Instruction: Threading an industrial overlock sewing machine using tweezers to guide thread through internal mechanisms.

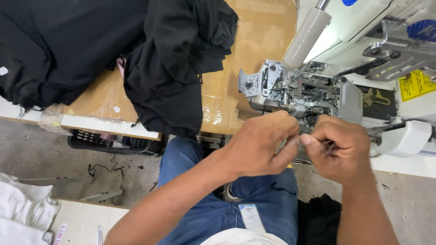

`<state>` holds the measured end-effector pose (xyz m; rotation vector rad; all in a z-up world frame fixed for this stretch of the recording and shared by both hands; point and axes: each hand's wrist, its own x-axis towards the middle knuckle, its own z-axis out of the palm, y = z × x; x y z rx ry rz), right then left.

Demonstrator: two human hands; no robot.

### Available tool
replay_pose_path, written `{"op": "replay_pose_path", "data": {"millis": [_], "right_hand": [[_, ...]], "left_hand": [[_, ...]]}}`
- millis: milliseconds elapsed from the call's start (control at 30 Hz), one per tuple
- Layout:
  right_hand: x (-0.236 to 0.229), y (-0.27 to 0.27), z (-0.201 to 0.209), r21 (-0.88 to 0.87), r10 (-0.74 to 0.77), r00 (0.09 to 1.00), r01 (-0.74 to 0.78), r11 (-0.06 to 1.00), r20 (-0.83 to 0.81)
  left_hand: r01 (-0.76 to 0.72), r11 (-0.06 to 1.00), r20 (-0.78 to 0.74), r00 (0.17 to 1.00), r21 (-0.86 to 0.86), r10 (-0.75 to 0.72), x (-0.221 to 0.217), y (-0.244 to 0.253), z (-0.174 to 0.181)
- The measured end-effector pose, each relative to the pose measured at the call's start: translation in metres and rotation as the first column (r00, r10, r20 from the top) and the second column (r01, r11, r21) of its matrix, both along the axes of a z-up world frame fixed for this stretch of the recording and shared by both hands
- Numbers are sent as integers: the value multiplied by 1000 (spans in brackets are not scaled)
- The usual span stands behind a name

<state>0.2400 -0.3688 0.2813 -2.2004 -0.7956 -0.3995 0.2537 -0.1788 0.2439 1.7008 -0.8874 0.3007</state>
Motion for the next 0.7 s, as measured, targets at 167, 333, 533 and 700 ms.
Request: {"op": "replay_pose_path", "data": {"millis": [167,333,533,700], "right_hand": [[4,2,-8,-45,-91,994,93,995,57],[-2,9,-9,-105,-63,983,82,991,171],[-11,-2,-37,126,-173,972,153,980,161],[-21,8,-48,355,-344,937,301,885,66]], "left_hand": [[-142,983,70,986,-118,151,2,-26,-23],[-296,955,243,929,30,280,9,-21,-44],[-427,902,-80,899,60,430,38,22,-8],[-232,880,-180,927,415,329,60,44,-18]]}}
